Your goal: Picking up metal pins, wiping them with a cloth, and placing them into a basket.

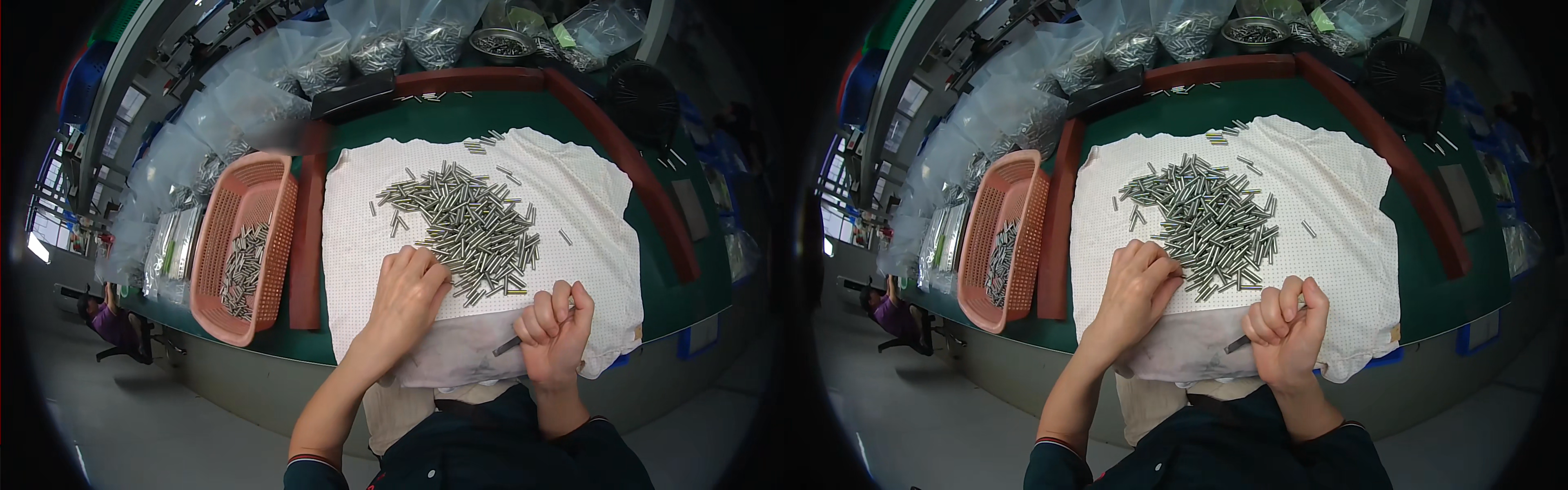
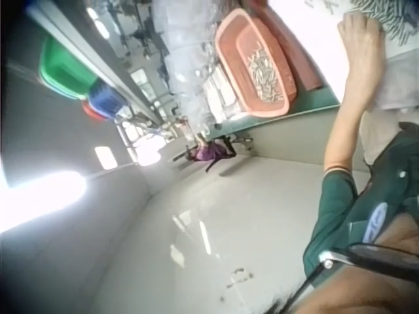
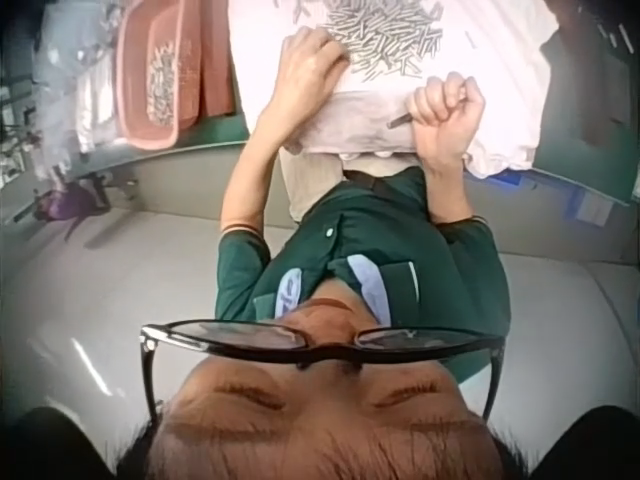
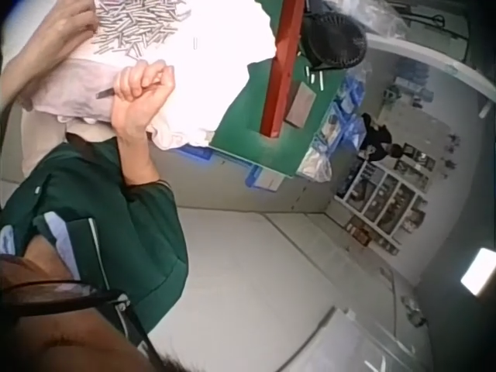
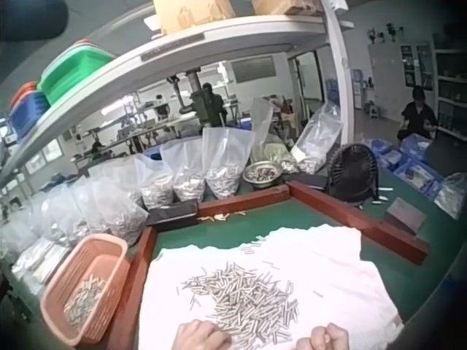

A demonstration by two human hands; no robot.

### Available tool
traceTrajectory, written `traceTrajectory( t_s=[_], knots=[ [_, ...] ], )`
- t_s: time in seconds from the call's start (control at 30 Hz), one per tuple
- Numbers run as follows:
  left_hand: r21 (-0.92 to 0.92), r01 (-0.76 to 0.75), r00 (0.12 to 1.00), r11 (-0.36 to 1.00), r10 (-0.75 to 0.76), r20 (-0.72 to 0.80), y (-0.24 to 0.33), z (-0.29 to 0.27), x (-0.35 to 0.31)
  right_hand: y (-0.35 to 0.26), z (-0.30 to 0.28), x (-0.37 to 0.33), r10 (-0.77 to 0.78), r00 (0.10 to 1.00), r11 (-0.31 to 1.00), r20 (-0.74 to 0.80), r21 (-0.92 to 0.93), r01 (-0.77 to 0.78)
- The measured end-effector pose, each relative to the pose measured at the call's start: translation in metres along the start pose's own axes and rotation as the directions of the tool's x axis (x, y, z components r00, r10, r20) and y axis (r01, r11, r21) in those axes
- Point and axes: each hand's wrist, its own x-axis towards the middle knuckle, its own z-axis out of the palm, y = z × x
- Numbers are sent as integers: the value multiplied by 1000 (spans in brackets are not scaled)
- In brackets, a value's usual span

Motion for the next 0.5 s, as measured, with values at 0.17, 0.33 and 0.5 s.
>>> traceTrajectory(
  t_s=[0.17, 0.33, 0.5],
  knots=[
    [71, 45, 993, 996, -52, 107, 0, -6, -3, 0, -2, 0, 11, 1000, 1000, 6, -1, -11],
    [-8, 55, 998, 998, -54, 29, 6, -2, 6, 0, 0, 0, 11, 1000, 1000, -3, -8, -11],
    [64, -9, 999, 998, 11, -35, 2, 8, 10, -1, -1, 0, 17, 1000, 1000, 8, -3, -17]
  ],
)
